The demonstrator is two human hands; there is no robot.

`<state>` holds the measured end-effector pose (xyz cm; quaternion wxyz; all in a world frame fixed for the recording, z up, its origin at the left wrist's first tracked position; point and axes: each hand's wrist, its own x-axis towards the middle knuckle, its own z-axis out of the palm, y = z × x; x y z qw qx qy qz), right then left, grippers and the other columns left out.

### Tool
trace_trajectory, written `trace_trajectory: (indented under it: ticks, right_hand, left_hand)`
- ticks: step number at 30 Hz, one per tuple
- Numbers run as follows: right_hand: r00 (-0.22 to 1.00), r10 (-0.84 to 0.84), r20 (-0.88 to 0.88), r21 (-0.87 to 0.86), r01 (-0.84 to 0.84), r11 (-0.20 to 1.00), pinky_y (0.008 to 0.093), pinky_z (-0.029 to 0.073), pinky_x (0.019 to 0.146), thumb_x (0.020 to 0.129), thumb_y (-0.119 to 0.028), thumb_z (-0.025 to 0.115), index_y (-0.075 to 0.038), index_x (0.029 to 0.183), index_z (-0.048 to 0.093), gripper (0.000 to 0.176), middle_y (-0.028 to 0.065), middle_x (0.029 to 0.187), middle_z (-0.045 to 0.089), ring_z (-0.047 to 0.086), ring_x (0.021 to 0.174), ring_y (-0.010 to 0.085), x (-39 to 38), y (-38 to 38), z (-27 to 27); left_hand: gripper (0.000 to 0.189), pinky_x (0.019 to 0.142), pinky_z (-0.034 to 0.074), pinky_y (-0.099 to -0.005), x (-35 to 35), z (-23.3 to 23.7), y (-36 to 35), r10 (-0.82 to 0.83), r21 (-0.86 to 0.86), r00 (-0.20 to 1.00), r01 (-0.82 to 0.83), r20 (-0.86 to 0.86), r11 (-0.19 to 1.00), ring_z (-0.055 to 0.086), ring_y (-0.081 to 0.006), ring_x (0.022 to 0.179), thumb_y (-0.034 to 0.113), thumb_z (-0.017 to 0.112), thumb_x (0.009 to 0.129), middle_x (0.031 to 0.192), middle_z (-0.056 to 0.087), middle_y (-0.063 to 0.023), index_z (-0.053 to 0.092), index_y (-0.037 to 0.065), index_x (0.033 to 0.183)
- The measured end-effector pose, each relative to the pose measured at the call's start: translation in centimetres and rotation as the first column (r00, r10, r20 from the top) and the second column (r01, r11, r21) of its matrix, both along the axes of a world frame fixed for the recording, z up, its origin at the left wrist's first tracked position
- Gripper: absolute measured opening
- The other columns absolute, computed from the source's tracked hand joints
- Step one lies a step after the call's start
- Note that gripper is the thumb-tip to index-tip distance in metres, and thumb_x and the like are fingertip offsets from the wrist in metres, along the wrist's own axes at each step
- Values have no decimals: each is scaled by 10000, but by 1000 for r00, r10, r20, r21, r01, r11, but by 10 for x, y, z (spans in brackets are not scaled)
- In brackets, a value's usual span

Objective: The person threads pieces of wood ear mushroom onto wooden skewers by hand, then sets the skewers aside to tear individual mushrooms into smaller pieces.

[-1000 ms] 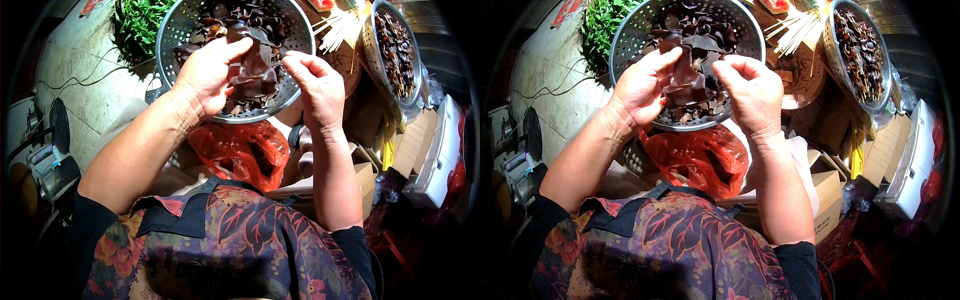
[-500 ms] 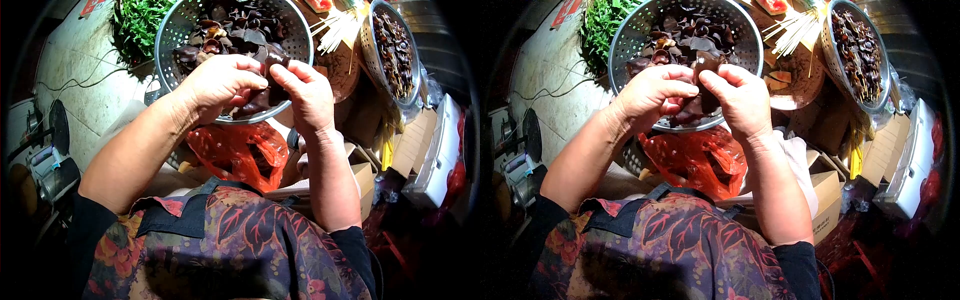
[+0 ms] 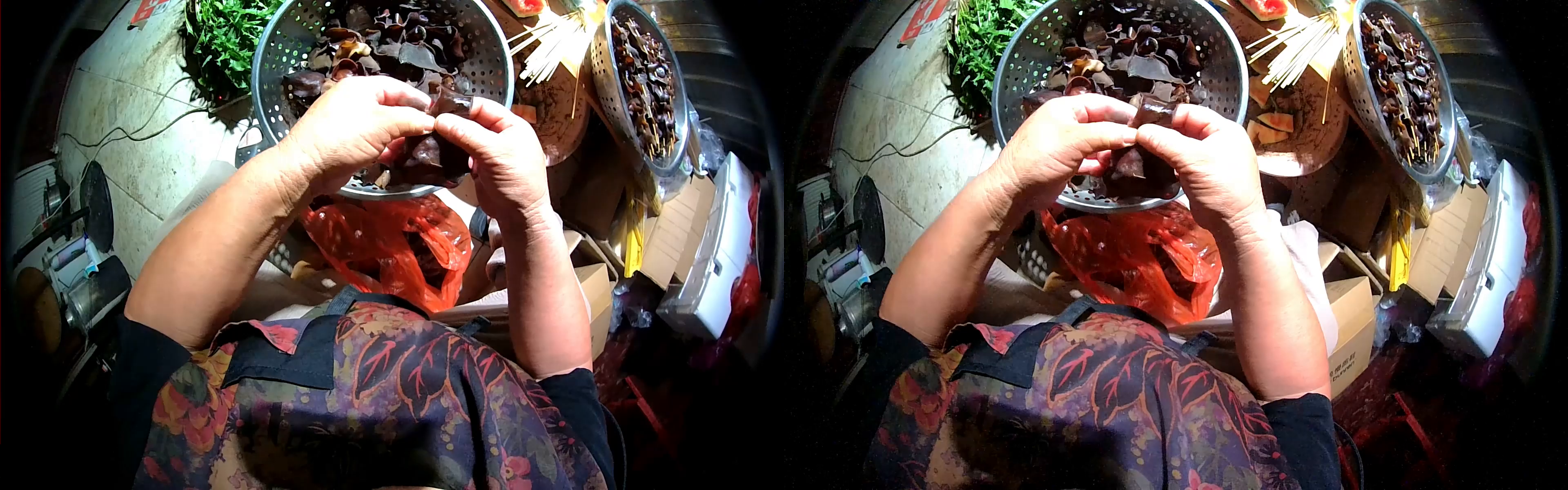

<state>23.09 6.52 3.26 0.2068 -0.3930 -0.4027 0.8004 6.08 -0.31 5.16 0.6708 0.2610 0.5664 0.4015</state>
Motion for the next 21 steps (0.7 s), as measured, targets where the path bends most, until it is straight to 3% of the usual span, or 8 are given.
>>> trace_trajectory:
  ticks: [3, 8, 10, 12, 14, 15, 17, 21]
  right_hand:
    - [1000, -5, -8, 18, 6, 1000, 207, 457, 609, 799, -93, 685, -16, 884, 638, 125, 20, 781, 636, 566, 652, 72, 0, -2, 4]
    - [999, 25, 20, 28, -26, 999, 198, 458, 616, 798, -77, 684, -19, 908, 639, 132, 19, 800, 639, 565, 667, 66, -1, -3, 8]
    - [1000, -8, -11, 36, 8, 999, 197, 460, 619, 798, -75, 682, -18, 911, 638, 134, 14, 801, 638, 563, 673, 62, -4, -8, 8]
    - [998, -39, -42, 42, 41, 998, 196, 462, 621, 798, -73, 681, -16, 914, 638, 136, 10, 802, 636, 561, 679, 57, -7, -12, 9]
    - [996, -83, 19, 226, 77, 971, 190, 463, 626, 796, -62, 671, -8, 911, 632, 133, 1, 802, 631, 555, 690, 46, -9, -15, 8]
    - [996, -83, 19, 226, 77, 971, 190, 463, 626, 796, -62, 671, -8, 911, 632, 133, 1, 802, 631, 555, 690, 46, -10, -16, 9]
    - [994, -100, 36, 373, 80, 924, 186, 461, 629, 794, -48, 658, -3, 911, 628, 129, -2, 797, 627, 550, 691, 41, -10, -19, 9]
    - [993, -117, 16, 513, 92, 854, 185, 466, 650, 791, -62, 666, -2, 922, 628, 149, -6, 797, 628, 550, 699, 43, -9, -23, 5]
  left_hand:
    - [129, 542, 387, -150, -2, -3, 0, -87, -49, 991, 83, -97, 995, 470, -11, 600, 154, 607, 832, 716, 574, 33, 642, 45, 893]
    - [107, 573, 428, -202, 3, -1, -1, -85, 34, 958, 98, -274, 995, 517, -62, 623, 132, 593, 826, 716, 572, 23, 625, 39, 869]
    - [102, 605, 454, -240, 10, -14, -5, 157, 82, 984, -163, 83, 983, 545, -92, 663, 108, 584, 818, 758, 582, -2, 610, 29, 876]
    - [105, 612, 461, -246, 16, -21, -8, 214, 60, 956, -230, 201, 971, 550, -97, 677, 99, 580, 815, 778, 584, -11, 608, 28, 887]
    - [107, 635, 484, -261, 20, -25, -9, 295, -10, 865, -319, 406, 948, 567, -114, 699, 81, 566, 814, 801, 593, -25, 609, 31, 898]
    - [107, 635, 484, -261, 23, -26, -8, 295, -10, 865, -319, 406, 948, 567, -114, 699, 81, 566, 814, 801, 593, -25, 609, 31, 898]
    - [44, 488, 501, -320, 29, -27, -6, 400, -112, 781, -398, 480, 910, 547, -144, 594, 89, 559, 825, 724, 558, -38, 572, 47, 820]
    - [79, 537, 517, -305, 34, -31, -7, 481, -172, 718, -463, 503, 870, 554, -156, 608, 93, 571, 815, 740, 557, -53, 566, 47, 879]
